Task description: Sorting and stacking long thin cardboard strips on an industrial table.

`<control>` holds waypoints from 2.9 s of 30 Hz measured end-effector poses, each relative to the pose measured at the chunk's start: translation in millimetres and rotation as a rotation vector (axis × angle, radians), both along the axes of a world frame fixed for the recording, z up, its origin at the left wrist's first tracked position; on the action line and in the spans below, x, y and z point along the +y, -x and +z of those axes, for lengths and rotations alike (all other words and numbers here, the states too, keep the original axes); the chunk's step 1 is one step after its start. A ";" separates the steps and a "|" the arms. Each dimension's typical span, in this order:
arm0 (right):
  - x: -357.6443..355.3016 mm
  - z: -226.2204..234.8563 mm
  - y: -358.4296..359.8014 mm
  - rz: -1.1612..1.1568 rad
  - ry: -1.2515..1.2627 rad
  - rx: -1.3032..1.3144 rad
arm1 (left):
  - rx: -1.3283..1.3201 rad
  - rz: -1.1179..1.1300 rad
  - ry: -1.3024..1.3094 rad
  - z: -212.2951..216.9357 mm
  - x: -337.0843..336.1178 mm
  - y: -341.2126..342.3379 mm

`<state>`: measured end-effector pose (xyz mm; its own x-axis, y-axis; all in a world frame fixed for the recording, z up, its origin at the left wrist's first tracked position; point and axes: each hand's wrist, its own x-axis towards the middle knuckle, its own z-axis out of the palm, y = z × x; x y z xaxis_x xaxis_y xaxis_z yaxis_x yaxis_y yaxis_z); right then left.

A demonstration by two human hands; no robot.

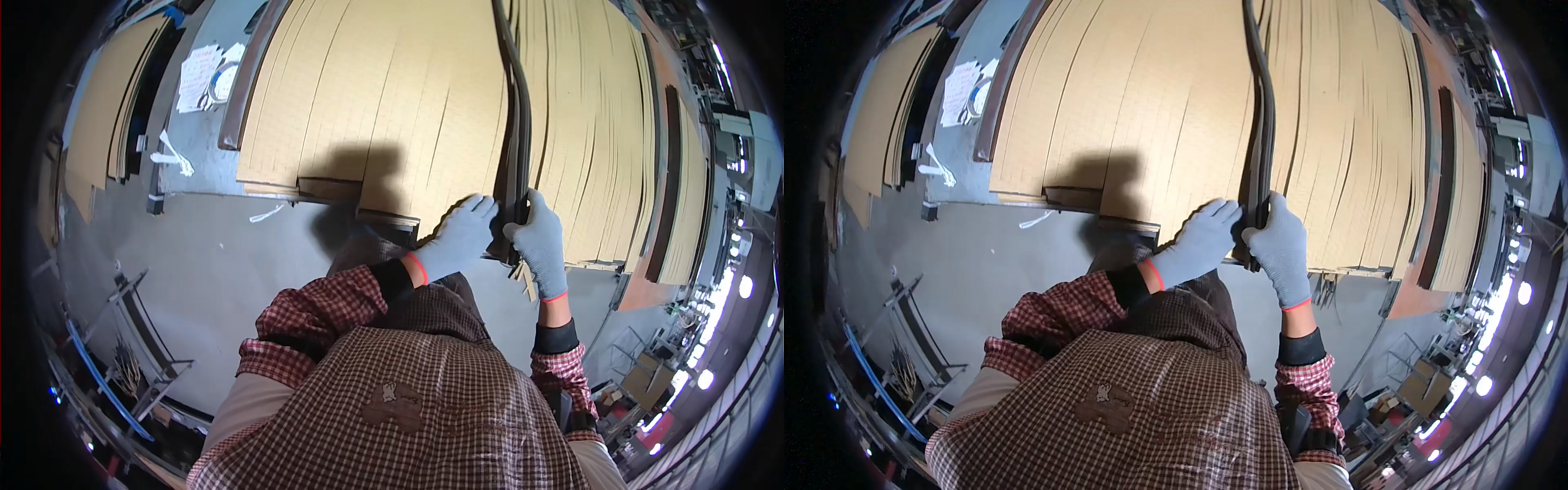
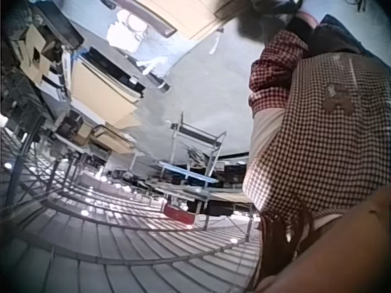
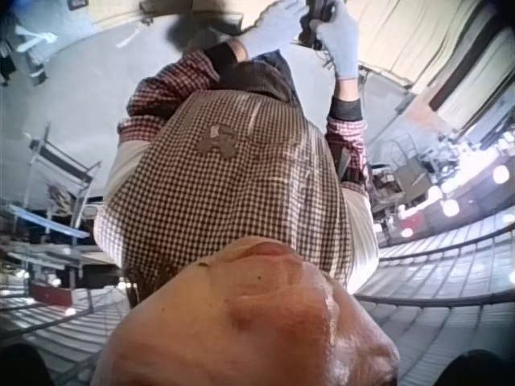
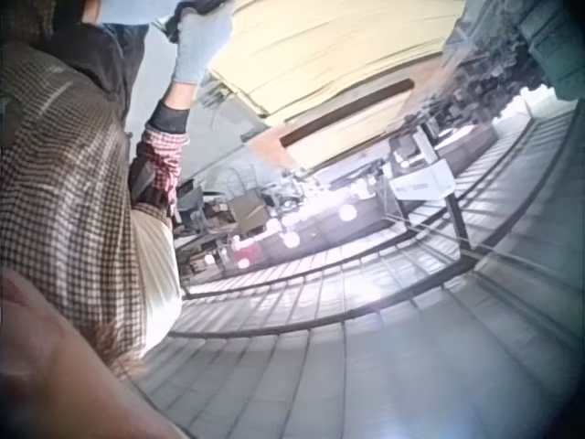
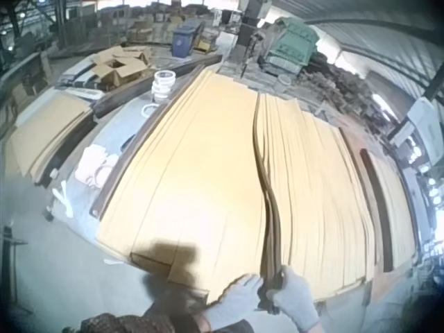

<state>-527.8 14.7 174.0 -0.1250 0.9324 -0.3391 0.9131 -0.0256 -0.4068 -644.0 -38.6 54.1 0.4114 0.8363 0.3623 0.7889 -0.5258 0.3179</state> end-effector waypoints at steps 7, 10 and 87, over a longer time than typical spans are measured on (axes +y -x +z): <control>7.2 27.7 -15.1 -0.049 -0.072 0.044 | -0.259 -0.272 0.735 -1.2 53.8 -5.9; 6.1 46.1 -9.8 -0.065 -0.065 0.073 | -1.845 -0.467 1.572 -29.0 63.7 -10.9; 1.3 -39.9 -93.4 -0.343 0.134 0.067 | -1.760 0.001 1.324 42.8 7.1 -1.3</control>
